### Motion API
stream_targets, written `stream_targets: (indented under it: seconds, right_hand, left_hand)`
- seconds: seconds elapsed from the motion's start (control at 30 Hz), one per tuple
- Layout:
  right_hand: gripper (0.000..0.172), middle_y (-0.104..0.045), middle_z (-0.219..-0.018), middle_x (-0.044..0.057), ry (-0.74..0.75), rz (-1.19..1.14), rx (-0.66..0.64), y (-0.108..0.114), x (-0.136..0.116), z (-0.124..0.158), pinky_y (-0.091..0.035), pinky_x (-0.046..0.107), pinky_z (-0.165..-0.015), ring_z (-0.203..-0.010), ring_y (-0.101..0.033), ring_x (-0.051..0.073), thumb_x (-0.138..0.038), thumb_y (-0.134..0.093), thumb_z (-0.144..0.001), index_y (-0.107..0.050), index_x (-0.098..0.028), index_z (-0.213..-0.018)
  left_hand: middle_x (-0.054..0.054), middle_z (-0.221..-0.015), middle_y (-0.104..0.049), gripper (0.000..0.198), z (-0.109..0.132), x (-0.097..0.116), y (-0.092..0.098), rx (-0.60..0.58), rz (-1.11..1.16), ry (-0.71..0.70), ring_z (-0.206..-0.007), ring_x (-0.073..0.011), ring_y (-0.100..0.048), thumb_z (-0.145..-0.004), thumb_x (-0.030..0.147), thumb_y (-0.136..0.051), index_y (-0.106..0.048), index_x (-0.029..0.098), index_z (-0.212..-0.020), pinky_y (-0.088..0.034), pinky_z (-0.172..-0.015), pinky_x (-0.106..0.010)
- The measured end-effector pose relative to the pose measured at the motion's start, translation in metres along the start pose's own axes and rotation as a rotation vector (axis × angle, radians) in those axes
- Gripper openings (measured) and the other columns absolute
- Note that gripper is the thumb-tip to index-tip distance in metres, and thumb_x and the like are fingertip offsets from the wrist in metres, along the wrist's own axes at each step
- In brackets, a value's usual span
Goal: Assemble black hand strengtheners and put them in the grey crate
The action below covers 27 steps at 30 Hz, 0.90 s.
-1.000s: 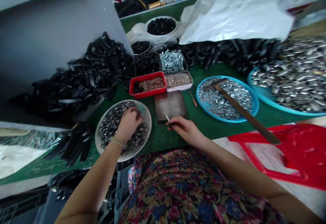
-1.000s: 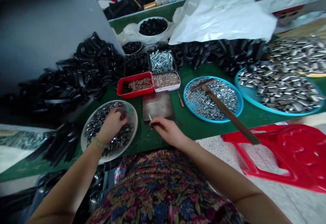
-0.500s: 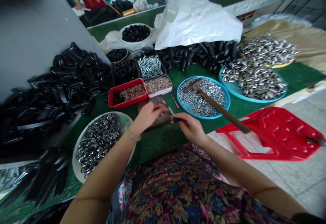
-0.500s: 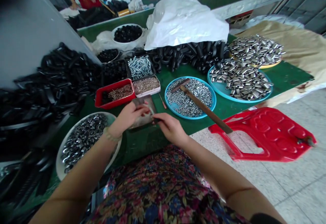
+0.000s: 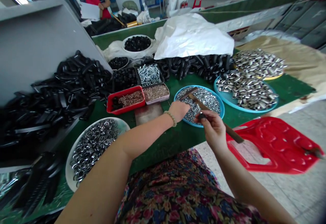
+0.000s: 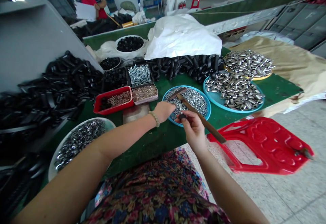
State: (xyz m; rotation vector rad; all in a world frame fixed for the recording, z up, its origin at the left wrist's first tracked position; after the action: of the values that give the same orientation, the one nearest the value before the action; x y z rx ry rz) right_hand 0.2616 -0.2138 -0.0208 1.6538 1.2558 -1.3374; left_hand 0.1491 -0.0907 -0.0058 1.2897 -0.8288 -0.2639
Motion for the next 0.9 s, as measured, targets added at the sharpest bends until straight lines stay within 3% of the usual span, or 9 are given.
stream_targets:
  seconds: [0.1, 0.23, 0.27, 0.37, 0.53, 0.67, 0.73, 0.83, 0.9]
  right_hand:
    - [0.019, -0.070, -0.095, 0.003, -0.004, 0.000, -0.105, -0.009, -0.004, 0.003, -0.058, 0.036, -0.078, -0.080, -0.070, 0.017, -0.027, -0.058, -0.089, -0.059, -0.026, -0.108]
    - [0.019, -0.070, -0.099, 0.005, -0.048, 0.007, -0.354, -0.031, -0.010, 0.010, -0.058, 0.033, -0.076, -0.081, -0.071, 0.016, -0.029, -0.055, -0.090, -0.058, -0.024, -0.108]
    - [0.019, -0.070, -0.098, 0.005, -0.051, 0.008, -0.409, -0.038, -0.011, 0.011, -0.058, 0.032, -0.075, -0.080, -0.071, 0.016, -0.028, -0.055, -0.091, -0.058, -0.024, -0.109]
    - [0.019, -0.069, -0.093, 0.003, -0.037, 0.020, -0.531, -0.059, -0.012, 0.014, -0.057, 0.030, -0.077, -0.080, -0.070, 0.014, -0.026, -0.054, -0.091, -0.058, -0.023, -0.110]
    - [0.023, -0.068, -0.096, 0.003, -0.022, 0.087, -0.742, -0.081, -0.021, 0.014, -0.055, 0.029, -0.079, -0.084, -0.068, 0.014, -0.024, -0.049, -0.093, -0.056, -0.024, -0.115]
    - [0.025, -0.068, -0.102, 0.005, 0.036, 0.270, -0.978, -0.091, -0.033, 0.014, -0.051, 0.033, -0.086, -0.094, -0.065, 0.017, -0.023, -0.051, -0.092, -0.062, -0.025, -0.114]
    - [0.022, -0.068, -0.098, 0.005, -0.038, 0.167, -0.991, -0.099, -0.032, 0.017, -0.051, 0.033, -0.085, -0.092, -0.065, 0.017, -0.027, -0.053, -0.092, -0.063, -0.025, -0.111]
    - [0.015, -0.067, -0.084, 0.001, -0.299, -0.282, -0.838, -0.115, -0.024, 0.022, -0.054, 0.027, -0.070, -0.074, -0.065, 0.013, -0.036, -0.060, -0.088, -0.062, -0.028, -0.102]
    - [0.021, -0.066, -0.078, -0.002, -0.460, -0.523, -0.734, -0.126, -0.019, 0.027, -0.053, 0.023, -0.061, -0.065, -0.062, 0.010, -0.039, -0.070, -0.081, -0.061, -0.030, -0.097]
  left_hand:
    - [-0.016, -0.101, -0.069, 0.022, 0.016, -0.017, 0.014, 0.043, 0.272, 0.066, -0.090, -0.0209, -0.067, -0.092, 0.018, -0.048, -0.066, 0.010, -0.101, -0.049, -0.084, -0.034]
    - [-0.007, -0.093, -0.070, 0.022, 0.064, -0.038, 0.031, 0.062, 1.269, 0.278, -0.080, -0.0112, -0.067, -0.087, 0.012, -0.056, -0.065, 0.011, -0.106, -0.052, -0.083, -0.026]
    - [-0.006, -0.093, -0.071, 0.021, 0.078, -0.040, 0.034, 0.080, 1.432, 0.322, -0.079, -0.0098, -0.066, -0.084, 0.010, -0.059, -0.067, 0.012, -0.103, -0.052, -0.084, -0.024]
    - [-0.004, -0.091, -0.071, 0.019, 0.116, -0.045, 0.040, 0.152, 1.657, 0.430, -0.077, -0.0082, -0.066, -0.077, 0.007, -0.068, -0.071, 0.013, -0.095, -0.052, -0.083, -0.022]
    - [-0.002, -0.083, -0.071, 0.023, 0.154, -0.058, 0.045, 0.180, 1.661, 0.475, -0.074, -0.0088, -0.066, -0.069, 0.014, -0.078, -0.072, 0.013, -0.091, -0.053, -0.079, -0.022]
    - [-0.005, -0.077, -0.071, 0.025, 0.176, -0.073, 0.052, -0.062, 1.457, 0.514, -0.065, -0.0092, -0.065, -0.068, 0.021, -0.079, -0.072, 0.011, -0.090, -0.053, -0.070, -0.023]
    - [-0.004, -0.075, -0.071, 0.025, 0.186, -0.074, 0.061, -0.095, 1.369, 0.460, -0.064, -0.0099, -0.064, -0.069, 0.022, -0.077, -0.072, 0.011, -0.090, -0.053, -0.070, -0.025]
    - [-0.005, -0.087, -0.072, 0.014, 0.198, -0.068, 0.078, 0.114, 1.195, 0.232, -0.081, -0.0137, -0.066, -0.072, 0.019, -0.073, -0.072, 0.014, -0.085, -0.052, -0.084, -0.031]
    - [-0.006, -0.099, -0.071, 0.006, 0.205, -0.063, 0.085, 0.296, 0.995, 0.092, -0.094, -0.0162, -0.065, -0.078, 0.015, -0.065, -0.071, 0.015, -0.079, -0.049, -0.093, -0.033]
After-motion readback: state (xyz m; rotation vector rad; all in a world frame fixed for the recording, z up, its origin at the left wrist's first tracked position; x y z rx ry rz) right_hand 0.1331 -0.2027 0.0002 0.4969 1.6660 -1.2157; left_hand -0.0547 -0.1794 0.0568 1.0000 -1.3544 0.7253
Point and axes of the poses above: each hand's wrist, its own z-axis away from the middle knuckle, its own y-axis out of the back of the hand, x = y × z, the point moved 2 cm from there along -z, towards the middle knuckle
